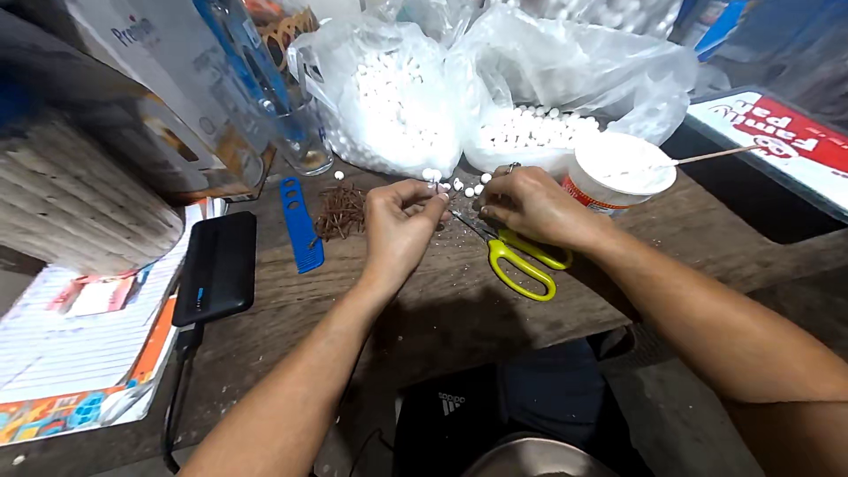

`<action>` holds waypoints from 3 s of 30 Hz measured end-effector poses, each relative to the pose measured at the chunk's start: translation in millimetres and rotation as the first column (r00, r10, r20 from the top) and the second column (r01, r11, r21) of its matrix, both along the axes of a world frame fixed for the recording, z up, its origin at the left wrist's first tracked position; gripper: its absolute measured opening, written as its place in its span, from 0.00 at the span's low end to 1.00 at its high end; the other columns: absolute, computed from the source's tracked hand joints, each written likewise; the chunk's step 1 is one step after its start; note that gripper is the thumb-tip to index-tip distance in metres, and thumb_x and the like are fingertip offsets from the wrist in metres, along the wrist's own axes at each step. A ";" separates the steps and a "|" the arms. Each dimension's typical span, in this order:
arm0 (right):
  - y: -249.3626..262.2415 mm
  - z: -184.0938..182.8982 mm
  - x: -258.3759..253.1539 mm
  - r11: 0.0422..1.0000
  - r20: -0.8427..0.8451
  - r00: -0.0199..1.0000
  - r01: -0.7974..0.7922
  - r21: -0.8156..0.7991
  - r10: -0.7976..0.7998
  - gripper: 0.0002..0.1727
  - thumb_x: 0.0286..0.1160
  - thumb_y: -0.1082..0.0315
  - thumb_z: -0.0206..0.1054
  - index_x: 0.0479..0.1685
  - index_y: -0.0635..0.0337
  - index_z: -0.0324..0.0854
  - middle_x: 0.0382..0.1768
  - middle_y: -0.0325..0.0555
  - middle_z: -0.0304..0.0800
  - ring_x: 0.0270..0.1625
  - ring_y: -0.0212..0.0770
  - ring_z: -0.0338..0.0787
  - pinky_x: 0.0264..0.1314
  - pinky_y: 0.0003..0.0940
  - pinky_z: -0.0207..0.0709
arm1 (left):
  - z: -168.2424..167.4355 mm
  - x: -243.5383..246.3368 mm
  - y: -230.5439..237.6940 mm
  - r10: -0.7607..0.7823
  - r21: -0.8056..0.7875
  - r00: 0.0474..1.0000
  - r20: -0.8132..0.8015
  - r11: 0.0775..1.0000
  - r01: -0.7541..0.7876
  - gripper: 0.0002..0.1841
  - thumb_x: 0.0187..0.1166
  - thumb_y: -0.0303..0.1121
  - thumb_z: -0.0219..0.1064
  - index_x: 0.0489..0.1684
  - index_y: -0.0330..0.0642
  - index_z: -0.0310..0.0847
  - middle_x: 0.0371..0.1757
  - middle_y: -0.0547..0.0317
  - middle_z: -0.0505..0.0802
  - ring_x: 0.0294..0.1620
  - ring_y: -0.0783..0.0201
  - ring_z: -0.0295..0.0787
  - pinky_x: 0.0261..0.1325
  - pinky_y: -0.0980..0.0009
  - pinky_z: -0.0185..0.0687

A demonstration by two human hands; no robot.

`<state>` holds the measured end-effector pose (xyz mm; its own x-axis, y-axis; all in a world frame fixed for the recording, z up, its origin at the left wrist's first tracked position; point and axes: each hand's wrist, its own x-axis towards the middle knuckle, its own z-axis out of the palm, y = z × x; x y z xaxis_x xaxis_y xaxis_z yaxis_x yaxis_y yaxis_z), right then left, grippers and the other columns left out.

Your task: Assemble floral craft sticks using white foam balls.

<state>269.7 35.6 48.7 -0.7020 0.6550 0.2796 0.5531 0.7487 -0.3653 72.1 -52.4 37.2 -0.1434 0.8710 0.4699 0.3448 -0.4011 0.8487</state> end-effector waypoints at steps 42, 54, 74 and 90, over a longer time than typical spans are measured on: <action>-2.7 8.9 -10.6 0.660 -0.775 0.557 -0.466 -0.589 -0.298 0.16 0.68 0.88 0.62 0.42 0.62 0.90 0.34 0.36 0.94 0.36 0.28 0.92 0.45 0.23 0.89 | -5.2 2.1 2.8 0.036 0.078 0.998 -0.051 0.996 -0.032 0.00 0.76 0.20 0.71 0.37 0.31 0.87 0.33 0.59 0.93 0.29 0.79 0.90 0.36 0.83 0.87; -2.7 7.3 -13.8 0.621 -0.760 0.547 -0.471 -0.626 -0.351 0.16 0.78 0.85 0.53 0.48 0.67 0.88 0.38 0.41 0.95 0.37 0.31 0.94 0.48 0.25 0.90 | -5.0 2.0 3.8 0.042 0.097 0.997 -0.063 0.995 -0.036 0.00 0.75 0.20 0.72 0.37 0.31 0.87 0.33 0.58 0.93 0.29 0.79 0.90 0.37 0.82 0.88; 0.5 2.3 -13.6 0.568 -0.725 0.559 -0.468 -0.677 -0.403 0.15 0.76 0.87 0.56 0.46 0.66 0.87 0.35 0.41 0.94 0.37 0.31 0.93 0.48 0.26 0.90 | -5.3 2.6 1.5 0.043 0.107 0.995 -0.085 0.994 -0.034 0.01 0.75 0.20 0.72 0.37 0.33 0.87 0.32 0.59 0.93 0.30 0.80 0.89 0.36 0.84 0.85; -1.9 -5.3 -15.1 0.775 -0.789 0.571 -0.384 -0.502 -0.227 0.13 0.64 0.87 0.68 0.41 0.62 0.91 0.35 0.36 0.95 0.37 0.27 0.92 0.45 0.23 0.88 | -8.0 3.8 0.3 0.101 0.179 0.968 -0.228 0.982 -0.060 0.02 0.76 0.22 0.71 0.35 0.33 0.89 0.30 0.56 0.91 0.25 0.80 0.84 0.30 0.85 0.79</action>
<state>254.6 33.7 43.4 -0.4498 0.8322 0.3243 -0.2364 0.2392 -0.9418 75.9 -52.1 29.2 -0.0775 0.7656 0.6387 0.5638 -0.4947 0.6614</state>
